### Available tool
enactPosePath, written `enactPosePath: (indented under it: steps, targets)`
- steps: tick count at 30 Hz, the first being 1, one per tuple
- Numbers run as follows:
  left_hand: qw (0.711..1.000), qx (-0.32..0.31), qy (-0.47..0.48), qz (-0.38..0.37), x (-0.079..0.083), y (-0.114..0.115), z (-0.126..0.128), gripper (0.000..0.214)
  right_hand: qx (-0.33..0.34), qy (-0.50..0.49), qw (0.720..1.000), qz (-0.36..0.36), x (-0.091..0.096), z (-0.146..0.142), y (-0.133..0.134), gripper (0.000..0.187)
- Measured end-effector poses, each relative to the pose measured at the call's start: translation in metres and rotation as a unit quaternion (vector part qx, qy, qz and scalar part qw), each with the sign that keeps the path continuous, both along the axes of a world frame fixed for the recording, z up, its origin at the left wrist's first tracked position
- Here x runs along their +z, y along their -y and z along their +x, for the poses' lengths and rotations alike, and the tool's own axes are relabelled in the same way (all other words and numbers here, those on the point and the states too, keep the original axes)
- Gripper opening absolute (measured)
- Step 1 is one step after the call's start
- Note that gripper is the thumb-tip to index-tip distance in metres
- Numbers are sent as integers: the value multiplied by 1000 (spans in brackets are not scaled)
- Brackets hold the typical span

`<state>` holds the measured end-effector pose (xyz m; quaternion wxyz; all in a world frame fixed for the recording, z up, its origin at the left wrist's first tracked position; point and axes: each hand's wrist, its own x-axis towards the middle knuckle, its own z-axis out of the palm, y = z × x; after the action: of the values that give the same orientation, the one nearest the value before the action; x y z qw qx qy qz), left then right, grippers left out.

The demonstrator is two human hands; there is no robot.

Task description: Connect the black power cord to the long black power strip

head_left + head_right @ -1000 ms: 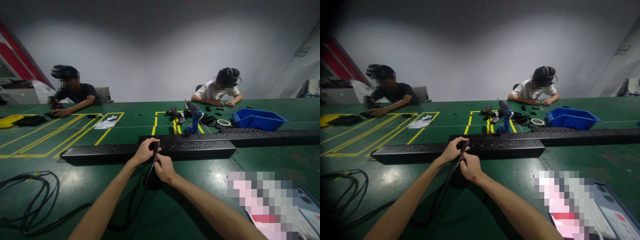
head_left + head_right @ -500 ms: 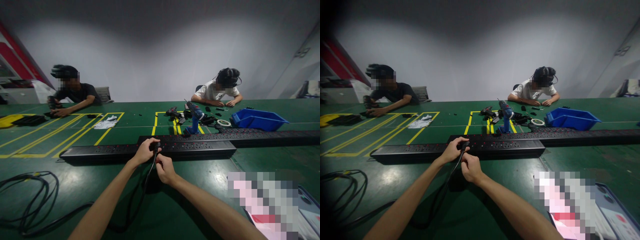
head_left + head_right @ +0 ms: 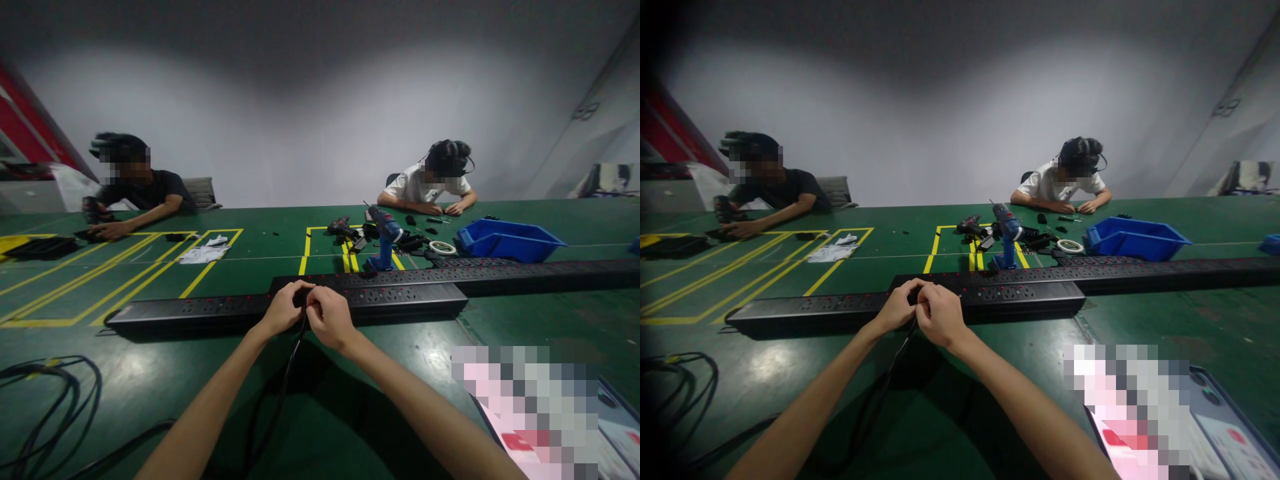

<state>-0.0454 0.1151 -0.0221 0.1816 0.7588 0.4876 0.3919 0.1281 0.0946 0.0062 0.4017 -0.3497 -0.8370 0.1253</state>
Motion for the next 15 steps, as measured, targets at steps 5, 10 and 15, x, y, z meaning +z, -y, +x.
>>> enactPosePath:
  steps: [5,10,15]
  targets:
    - [1000,-9,25,-3,0,-2,0,58,-104,158,982,7,34,-13,-22,14]
    - [997,-18,68,11,-5,-5,-2,82,-132,192,972,-16,36,-38,-41,19]
    - [996,-9,87,21,-12,-10,-5,90,-156,169,973,-27,33,-56,-53,36]
